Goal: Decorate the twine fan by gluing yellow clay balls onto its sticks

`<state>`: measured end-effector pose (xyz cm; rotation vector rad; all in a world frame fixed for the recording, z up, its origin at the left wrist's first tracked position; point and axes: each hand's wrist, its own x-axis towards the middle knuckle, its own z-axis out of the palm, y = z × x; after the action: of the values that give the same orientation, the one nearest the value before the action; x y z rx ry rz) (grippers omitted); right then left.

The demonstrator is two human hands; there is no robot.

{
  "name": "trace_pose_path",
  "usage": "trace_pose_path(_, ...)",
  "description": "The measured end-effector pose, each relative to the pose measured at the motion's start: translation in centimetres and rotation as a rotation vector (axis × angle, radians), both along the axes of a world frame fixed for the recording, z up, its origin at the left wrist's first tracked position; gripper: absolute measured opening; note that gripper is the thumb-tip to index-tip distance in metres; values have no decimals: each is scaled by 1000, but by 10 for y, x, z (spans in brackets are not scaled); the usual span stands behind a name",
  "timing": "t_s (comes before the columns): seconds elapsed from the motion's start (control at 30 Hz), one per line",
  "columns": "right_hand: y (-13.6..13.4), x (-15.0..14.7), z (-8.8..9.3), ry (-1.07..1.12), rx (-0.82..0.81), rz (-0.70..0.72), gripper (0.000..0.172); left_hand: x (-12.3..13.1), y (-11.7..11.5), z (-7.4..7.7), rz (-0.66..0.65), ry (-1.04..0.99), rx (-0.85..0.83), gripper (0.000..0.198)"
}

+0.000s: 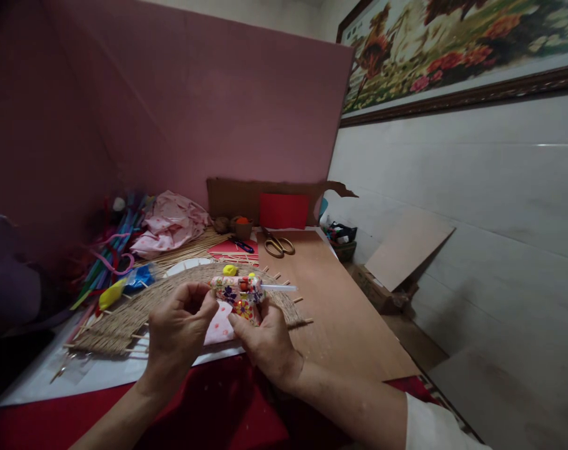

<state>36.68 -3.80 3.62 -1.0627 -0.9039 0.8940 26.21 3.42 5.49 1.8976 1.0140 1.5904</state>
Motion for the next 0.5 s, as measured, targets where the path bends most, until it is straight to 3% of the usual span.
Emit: trace_pose_path(0.5, -1, -2, -2, 0, 12, -29, 20, -2, -3, 4, 54, 64, 54, 7)
